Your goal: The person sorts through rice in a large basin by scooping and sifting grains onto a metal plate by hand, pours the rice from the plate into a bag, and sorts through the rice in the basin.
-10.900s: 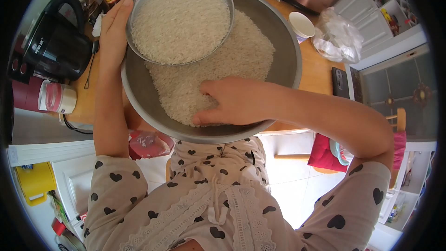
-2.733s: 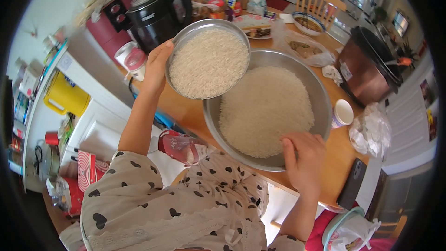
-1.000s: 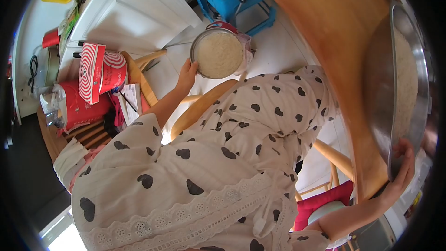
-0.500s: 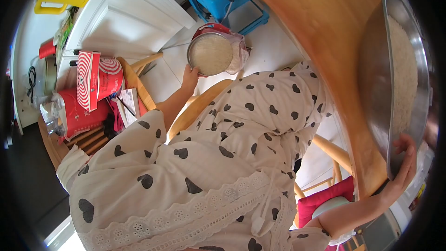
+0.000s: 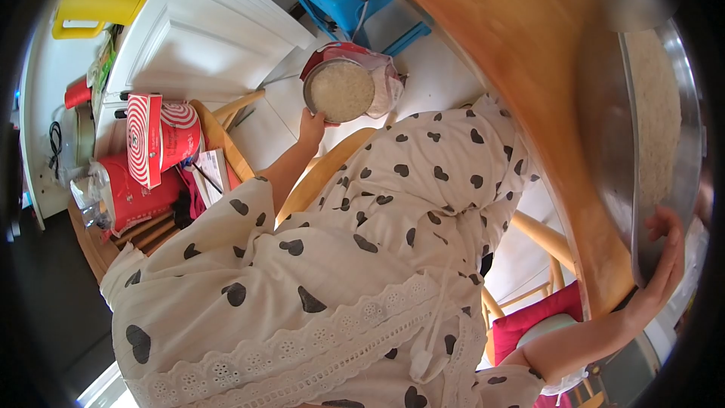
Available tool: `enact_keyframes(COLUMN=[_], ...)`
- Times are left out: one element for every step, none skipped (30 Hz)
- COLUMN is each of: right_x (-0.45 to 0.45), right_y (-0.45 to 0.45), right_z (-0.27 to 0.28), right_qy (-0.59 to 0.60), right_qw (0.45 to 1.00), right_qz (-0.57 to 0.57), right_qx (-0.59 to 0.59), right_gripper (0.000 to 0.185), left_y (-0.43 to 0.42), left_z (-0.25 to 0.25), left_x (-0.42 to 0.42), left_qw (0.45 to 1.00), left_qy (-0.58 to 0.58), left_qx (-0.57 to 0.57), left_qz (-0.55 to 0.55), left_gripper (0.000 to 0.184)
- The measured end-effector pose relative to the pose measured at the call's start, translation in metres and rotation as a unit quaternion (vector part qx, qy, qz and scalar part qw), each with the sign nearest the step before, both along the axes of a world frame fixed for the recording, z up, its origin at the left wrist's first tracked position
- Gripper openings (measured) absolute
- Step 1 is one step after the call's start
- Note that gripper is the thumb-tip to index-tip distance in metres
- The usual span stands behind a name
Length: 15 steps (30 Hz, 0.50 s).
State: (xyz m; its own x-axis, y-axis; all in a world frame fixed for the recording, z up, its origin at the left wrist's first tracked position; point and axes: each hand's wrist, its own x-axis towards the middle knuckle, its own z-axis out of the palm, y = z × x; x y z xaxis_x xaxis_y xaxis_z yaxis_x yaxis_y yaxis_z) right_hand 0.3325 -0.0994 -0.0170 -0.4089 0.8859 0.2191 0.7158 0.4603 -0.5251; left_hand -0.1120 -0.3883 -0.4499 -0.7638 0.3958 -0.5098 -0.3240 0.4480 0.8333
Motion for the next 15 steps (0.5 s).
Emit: enact_keyframes(right_x=[0.000,-0.001,-0.001,0.000,0.001,0.001,0.002,0.002,0.002,0.001,0.000,-0.001,0.000,0.001,0.001], right_y=[-0.001,-0.001,-0.002,-0.001,0.000,0.000,0.000,-0.001,-0.001,-0.001,-0.002,-0.002,-0.002,-0.002,-0.001], right_z=[-0.001,-0.001,-0.002,-0.002,-0.001,-0.001,-0.001,-0.002,-0.002,-0.002,-0.002,-0.002,-0.002,-0.003,-0.003], right_qy=[0.006,0.012,0.018,0.015,0.012,0.009,0.010,0.010,0.011,0.011,0.012,0.013,0.015,0.017,0.018], right_qw=[1.000,1.000,1.000,1.000,1.000,1.000,1.000,1.000,1.000,1.000,1.000,1.000,1.000,1.000,1.000], right_qz=[-0.002,-0.004,-0.006,0.000,0.006,0.012,0.012,0.013,0.013,0.012,0.011,0.010,0.009,0.009,0.008], right_qx=[-0.001,-0.002,-0.003,-0.001,0.000,0.001,0.003,0.005,0.007,0.008,0.008,0.009,0.008,0.007,0.006], right_gripper=[0.043,0.043,0.043,0.043,0.043,0.043,0.043,0.043,0.043,0.042,0.042,0.042,0.042,0.042,0.042], left_y=[0.000,-0.001,0.000,0.002,0.003,0.005,0.007,0.010,0.013,0.016,0.019,0.021,0.023,0.024,0.025], left_z=[-0.002,-0.005,-0.005,-0.005,-0.004,-0.002,0.002,0.006,0.012,0.019,0.026,0.033,0.038,0.041,0.043], left_x=[-0.001,-0.002,-0.002,-0.003,-0.003,-0.004,-0.003,-0.003,-0.002,-0.001,0.000,0.001,0.002,0.001,-0.001], left_qw=[1.000,1.000,1.000,1.000,0.999,0.999,0.999,0.998,0.998,0.997,0.997,0.996,0.995,0.993,0.991], left_qy=[0.002,0.005,0.009,0.013,0.012,0.012,0.011,0.013,0.016,0.018,0.023,0.027,0.032,0.040,0.049], left_qx=[-0.007,-0.013,-0.018,-0.023,-0.031,-0.039,-0.047,-0.055,-0.063,-0.070,-0.079,-0.088,-0.097,-0.111,-0.124], left_qz=[-0.002,-0.001,-0.001,-0.001,0.002,0.006,0.009,0.008,0.008,0.008,0.008,0.008,0.009,-0.001,-0.010], left_gripper=[0.032,0.032,0.032,0.032,0.033,0.034,0.036,0.038,0.039,0.041,0.043,0.044,0.046,0.046,0.047])
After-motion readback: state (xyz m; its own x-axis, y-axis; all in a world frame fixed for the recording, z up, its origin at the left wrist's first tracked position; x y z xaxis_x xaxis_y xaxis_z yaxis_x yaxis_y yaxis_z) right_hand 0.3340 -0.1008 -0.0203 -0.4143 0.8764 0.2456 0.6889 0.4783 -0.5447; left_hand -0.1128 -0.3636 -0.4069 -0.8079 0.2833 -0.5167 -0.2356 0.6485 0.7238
